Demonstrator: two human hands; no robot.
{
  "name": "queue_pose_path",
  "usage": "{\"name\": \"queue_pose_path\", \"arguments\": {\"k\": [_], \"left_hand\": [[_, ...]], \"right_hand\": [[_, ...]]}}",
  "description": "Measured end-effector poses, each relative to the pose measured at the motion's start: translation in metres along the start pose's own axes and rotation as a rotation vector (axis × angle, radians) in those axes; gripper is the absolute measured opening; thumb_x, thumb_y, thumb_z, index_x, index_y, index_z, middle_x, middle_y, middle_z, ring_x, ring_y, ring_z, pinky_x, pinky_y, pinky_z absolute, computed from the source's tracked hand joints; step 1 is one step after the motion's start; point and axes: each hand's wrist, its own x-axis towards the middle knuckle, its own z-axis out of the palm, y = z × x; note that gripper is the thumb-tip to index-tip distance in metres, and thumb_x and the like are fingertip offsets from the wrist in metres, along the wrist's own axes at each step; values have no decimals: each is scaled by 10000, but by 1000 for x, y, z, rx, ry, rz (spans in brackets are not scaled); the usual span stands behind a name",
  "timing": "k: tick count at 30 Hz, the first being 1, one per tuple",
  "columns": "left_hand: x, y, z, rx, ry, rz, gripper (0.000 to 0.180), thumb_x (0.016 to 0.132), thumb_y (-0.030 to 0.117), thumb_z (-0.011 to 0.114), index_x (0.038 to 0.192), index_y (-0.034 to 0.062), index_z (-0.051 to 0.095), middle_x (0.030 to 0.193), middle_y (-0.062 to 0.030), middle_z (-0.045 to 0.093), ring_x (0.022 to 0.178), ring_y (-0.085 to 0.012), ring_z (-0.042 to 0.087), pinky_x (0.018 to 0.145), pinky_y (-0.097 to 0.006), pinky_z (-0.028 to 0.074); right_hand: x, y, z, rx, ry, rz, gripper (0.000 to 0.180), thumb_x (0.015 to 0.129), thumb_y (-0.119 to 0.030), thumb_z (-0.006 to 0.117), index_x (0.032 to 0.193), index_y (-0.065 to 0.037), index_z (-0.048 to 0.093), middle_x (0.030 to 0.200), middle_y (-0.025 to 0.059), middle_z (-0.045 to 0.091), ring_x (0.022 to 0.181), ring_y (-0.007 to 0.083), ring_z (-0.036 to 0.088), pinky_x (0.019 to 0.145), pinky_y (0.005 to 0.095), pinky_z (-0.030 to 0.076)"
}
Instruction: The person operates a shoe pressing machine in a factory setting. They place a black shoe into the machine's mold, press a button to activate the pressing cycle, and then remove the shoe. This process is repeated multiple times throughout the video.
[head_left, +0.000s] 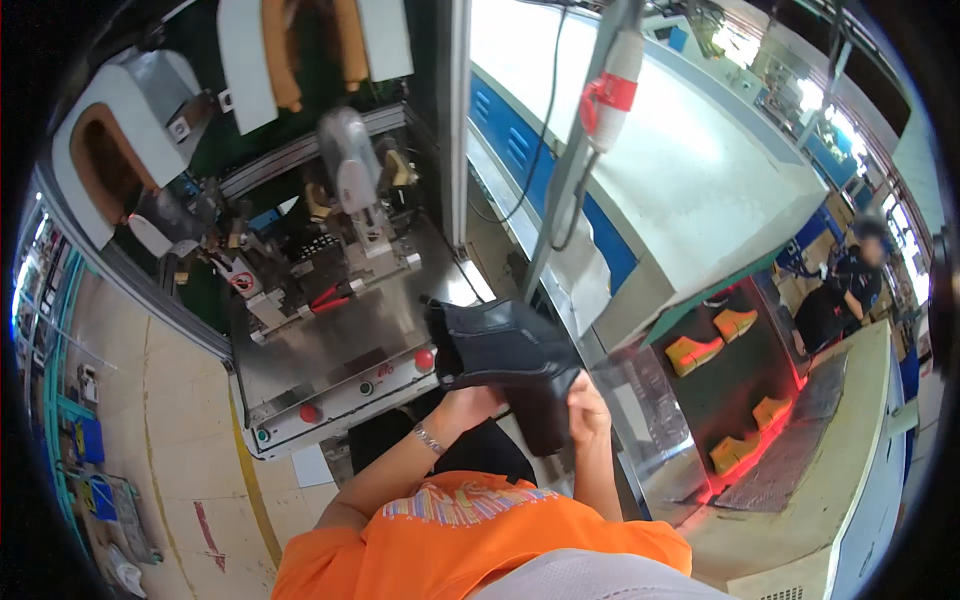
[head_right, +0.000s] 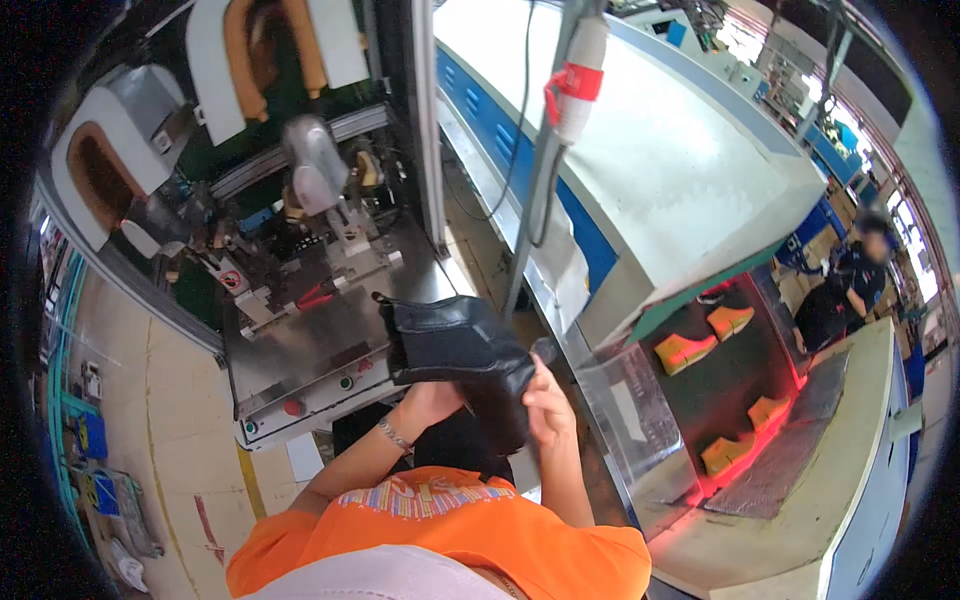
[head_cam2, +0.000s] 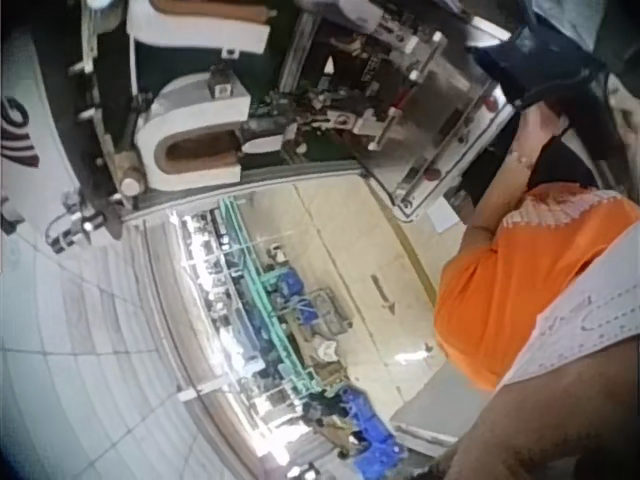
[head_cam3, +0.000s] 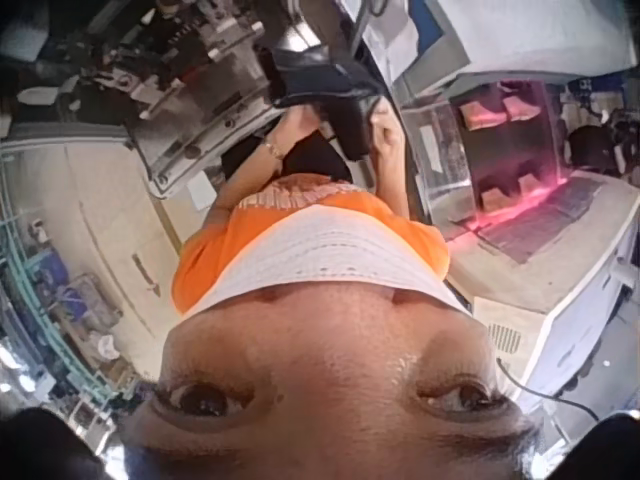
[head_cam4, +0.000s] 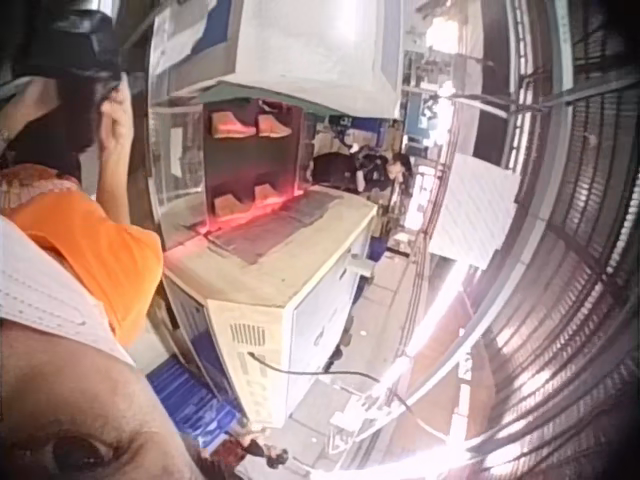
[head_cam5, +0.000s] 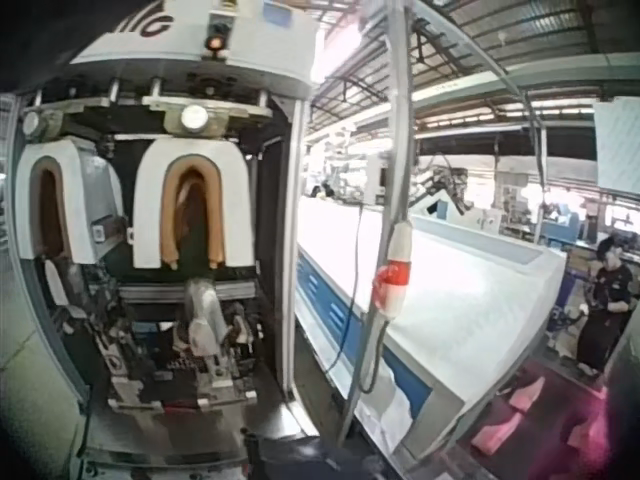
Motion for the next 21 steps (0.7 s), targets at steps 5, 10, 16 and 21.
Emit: {"name": "queue_pose_path", "arguments": {"k": [5, 10, 16, 21], "left_hand": [[-30, 66, -35, 103, 196, 190, 330, 840, 286, 508, 1105, 91, 491, 1086, -33, 533, 985, -152, 507, 859, -301, 398], [-57, 138, -24, 576, 14, 247, 263, 788, 143, 593, 1022, 66, 502, 929, 0, 537, 844, -68, 508, 742, -210, 416], [-84, 214, 7, 1050, 49, 252, 196, 789, 97, 587, 963, 29, 527, 797, 44, 518, 713, -13, 465, 635, -157, 384], [-75, 260, 53, 1122, 52, 566, 175, 834, 157, 550, 957, 34, 530, 765, 64, 459, 703, -9, 422, 623, -167, 366]], "right_hand": [[53, 36, -10, 105, -220, 459, 665, 660, -129, 672, 1227, 12, 355, 1173, 129, 489, 1071, 228, 490, 909, 366, 392], [118, 32, 24, -177, -324, 557, 550, 683, -266, 710, 1107, 6, 488, 1026, 93, 584, 912, 168, 576, 803, 306, 457], [180, 15, 91, -261, -587, 443, 357, 671, -267, 721, 872, -13, 570, 820, 55, 621, 704, 139, 598, 631, 261, 486], [208, -16, 156, -378, -651, 90, 257, 689, -211, 715, 799, -40, 557, 763, 25, 610, 650, 92, 574, 599, 215, 468]]}}
